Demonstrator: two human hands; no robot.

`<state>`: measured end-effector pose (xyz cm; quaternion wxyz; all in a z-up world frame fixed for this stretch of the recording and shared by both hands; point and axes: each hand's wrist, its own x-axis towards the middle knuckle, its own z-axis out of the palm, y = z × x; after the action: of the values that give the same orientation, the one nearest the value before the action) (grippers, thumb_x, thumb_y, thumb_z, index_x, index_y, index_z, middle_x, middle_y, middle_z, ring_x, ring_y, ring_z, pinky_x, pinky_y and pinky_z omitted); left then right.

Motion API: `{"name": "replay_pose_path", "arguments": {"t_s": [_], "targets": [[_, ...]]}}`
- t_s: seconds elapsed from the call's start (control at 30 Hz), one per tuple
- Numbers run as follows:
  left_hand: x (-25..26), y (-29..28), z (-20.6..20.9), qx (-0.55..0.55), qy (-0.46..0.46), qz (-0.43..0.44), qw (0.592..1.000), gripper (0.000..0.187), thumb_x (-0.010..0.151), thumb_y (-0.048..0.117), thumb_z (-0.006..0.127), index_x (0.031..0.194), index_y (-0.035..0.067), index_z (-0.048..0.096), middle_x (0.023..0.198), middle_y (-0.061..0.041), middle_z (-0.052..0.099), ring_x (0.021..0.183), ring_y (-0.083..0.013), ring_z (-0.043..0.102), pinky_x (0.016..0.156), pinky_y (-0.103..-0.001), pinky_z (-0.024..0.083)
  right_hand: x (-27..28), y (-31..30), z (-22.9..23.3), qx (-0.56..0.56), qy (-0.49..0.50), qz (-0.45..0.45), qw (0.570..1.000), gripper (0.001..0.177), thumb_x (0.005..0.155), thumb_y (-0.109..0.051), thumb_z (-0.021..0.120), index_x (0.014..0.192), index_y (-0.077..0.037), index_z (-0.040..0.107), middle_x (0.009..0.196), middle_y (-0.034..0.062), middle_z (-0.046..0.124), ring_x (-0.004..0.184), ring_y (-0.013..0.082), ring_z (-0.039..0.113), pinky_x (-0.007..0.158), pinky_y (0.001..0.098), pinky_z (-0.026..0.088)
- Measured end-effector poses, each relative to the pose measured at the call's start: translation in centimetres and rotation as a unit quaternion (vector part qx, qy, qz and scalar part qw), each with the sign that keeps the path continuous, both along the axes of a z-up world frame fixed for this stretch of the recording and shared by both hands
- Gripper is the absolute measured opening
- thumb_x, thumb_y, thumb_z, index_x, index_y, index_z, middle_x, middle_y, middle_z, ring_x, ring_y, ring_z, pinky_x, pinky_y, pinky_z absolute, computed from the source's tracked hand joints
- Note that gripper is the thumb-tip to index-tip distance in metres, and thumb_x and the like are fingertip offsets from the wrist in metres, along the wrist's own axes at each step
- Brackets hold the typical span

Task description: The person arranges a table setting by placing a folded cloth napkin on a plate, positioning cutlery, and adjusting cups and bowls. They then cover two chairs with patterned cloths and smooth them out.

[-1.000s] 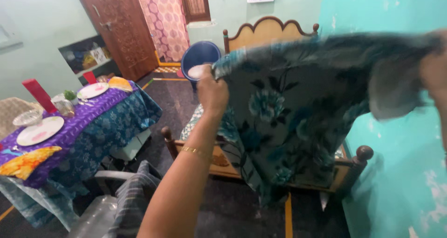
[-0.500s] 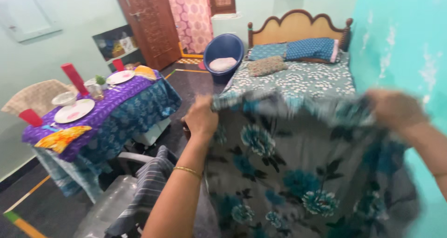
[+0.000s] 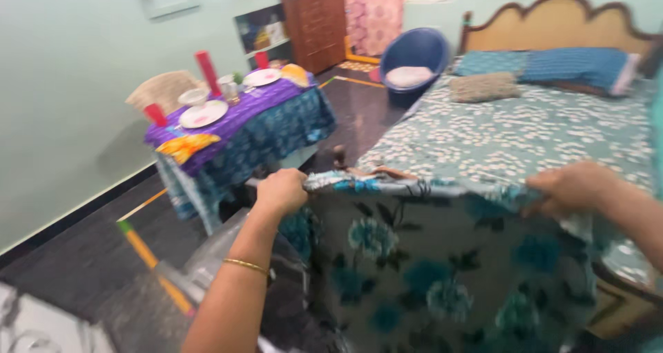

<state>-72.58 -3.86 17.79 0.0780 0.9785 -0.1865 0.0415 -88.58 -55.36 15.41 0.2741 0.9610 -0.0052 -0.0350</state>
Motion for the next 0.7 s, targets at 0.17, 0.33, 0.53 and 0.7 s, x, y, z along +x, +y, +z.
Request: {"name": "replay_pose_path", "arguments": {"t_s": [0.17, 0.33, 0.53, 0.7], "targets": [[-2.3, 6.7, 2.9, -0.108, 0.028, 0.069, 0.991, 0.04, 0.073, 0.044, 0.079, 0.106, 0.023, 0.079, 0.1, -0.012, 0.077, 0.098, -0.0325, 0.073, 0.086, -0.046, 0.056, 5.4, 1.8, 2.2, 0.19, -0.321, 0.122, 0.92, 0.039, 0.079, -0.015, 0.065, 0.117, -0.015, 0.069, 0.117, 0.0108, 0.072, 0.104, 0.0314, 0.071, 0.087, 0.0431, 0.057], [-5.4, 12.1, 0.7, -0.16, 0.144, 0.013, 0.976, 0.058, 0.069, 0.065, 0.078, 0.09, 0.011, 0.081, 0.08, -0.012, 0.077, 0.08, -0.028, 0.075, 0.076, -0.041, 0.056, 12.5, 6.7, 0.5, 0.725, -0.139, 0.141, 0.66, 0.038, 0.085, -0.007, 0.048, 0.12, -0.004, 0.064, 0.107, 0.0151, 0.066, 0.094, 0.0233, 0.064, 0.082, 0.0381, 0.052], [-5.4, 17.2, -8.2, -0.172, 0.125, 0.152, 0.965, 0.088, 0.094, 0.079, 0.045, 0.078, -0.002, 0.075, 0.075, -0.026, 0.068, 0.076, -0.04, 0.07, 0.073, -0.048, 0.054, 21.5, 17.4, -7.8, 0.835, -0.029, 0.228, 0.501, 0.051, 0.106, -0.027, 0.027, 0.108, 0.002, 0.068, 0.095, 0.0136, 0.069, 0.088, 0.0198, 0.065, 0.083, 0.0317, 0.052], [-4.8, 17.4, -14.8, -0.213, 0.092, 0.18, 0.956, 0.058, 0.087, 0.063, 0.058, 0.086, 0.008, 0.079, 0.087, -0.021, 0.073, 0.088, -0.041, 0.071, 0.079, -0.049, 0.054, 31.7, 27.4, -18.5, 0.568, -0.12, 0.296, 0.759, 0.049, 0.106, -0.031, 0.039, 0.096, -0.002, 0.077, 0.097, 0.0131, 0.076, 0.087, 0.0204, 0.067, 0.081, 0.0376, 0.052]]}}
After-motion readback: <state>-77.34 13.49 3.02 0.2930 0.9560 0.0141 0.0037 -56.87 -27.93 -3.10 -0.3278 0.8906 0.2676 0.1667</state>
